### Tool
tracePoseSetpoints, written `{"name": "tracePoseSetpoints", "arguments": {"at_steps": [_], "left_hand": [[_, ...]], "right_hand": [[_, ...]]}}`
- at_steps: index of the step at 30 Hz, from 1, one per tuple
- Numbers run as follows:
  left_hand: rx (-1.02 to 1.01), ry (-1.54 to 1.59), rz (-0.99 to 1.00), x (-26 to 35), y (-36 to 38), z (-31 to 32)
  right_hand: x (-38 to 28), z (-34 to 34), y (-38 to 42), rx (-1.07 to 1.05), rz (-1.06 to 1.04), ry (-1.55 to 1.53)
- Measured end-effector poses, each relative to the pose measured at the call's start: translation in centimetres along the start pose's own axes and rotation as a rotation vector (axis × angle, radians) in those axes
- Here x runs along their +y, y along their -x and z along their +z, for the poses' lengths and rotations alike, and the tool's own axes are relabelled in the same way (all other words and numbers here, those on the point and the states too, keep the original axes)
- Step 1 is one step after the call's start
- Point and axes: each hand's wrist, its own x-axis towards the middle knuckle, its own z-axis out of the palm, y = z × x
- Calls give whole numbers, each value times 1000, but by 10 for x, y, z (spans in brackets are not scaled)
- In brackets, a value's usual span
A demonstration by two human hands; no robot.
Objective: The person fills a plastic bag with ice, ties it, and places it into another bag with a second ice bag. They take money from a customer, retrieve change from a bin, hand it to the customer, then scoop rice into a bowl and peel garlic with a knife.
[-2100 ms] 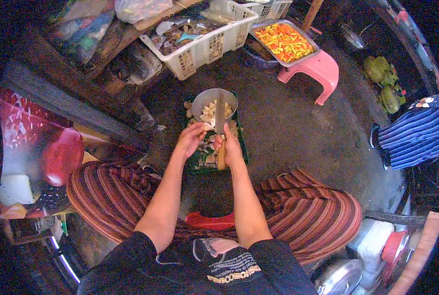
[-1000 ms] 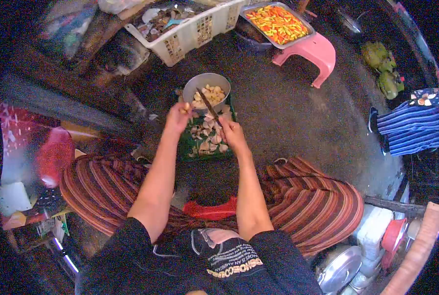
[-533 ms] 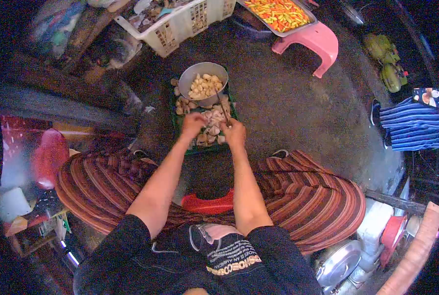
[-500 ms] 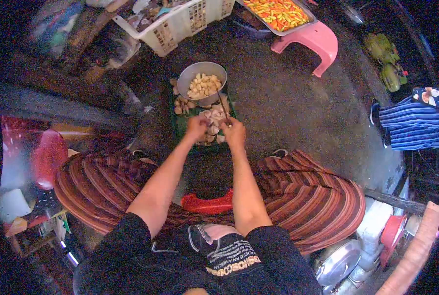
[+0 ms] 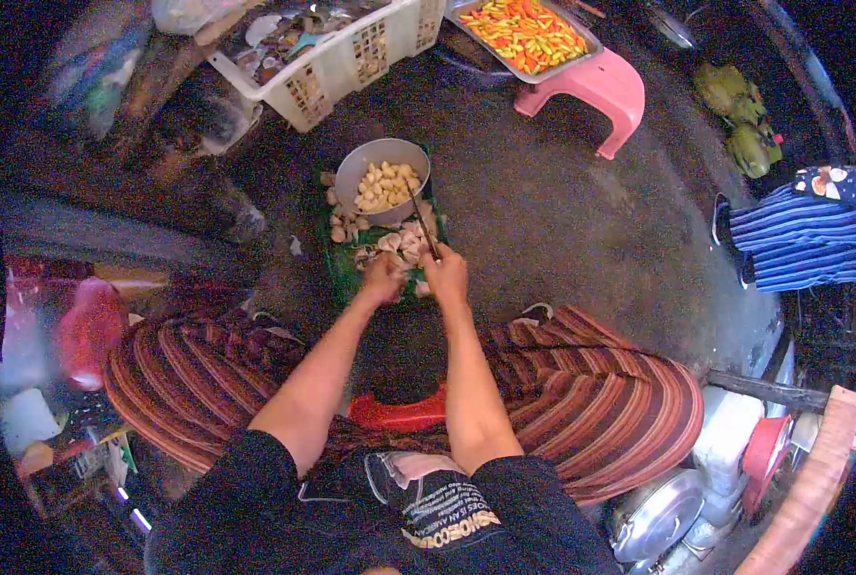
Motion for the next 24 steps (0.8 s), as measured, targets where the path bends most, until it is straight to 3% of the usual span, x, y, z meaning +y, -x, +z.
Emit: {"name": "tracePoseSetpoints", "arguments": {"at_steps": [1,2,3,5,13,20,22,24], "left_hand": [[-33,220,-219,10,2,-18],[-105,351,-316,42,9,-53],[-96,346,-321,44,8,-63],[-30,771,-311,51,3,-85],[-31,928,-360,52,16,-104],[-12,768,-232,61,20,-107],[33,400,-127,67,19,-107],[48,389,-117,75,20,-108]], "right_hand": [[-4,-1,0,-21,-11,-30],[-6,1,0,-43,-21,-61],[-8,3,0,-51,-24,-68],[-15,9,-3,-150,-115,-241],[-36,24,2,-299,-219,-241],[-40,17,3,-373,-67,-343],[-43,12,2,-414,-27,-391],[-44,8,2,-454,16,-440]]}}
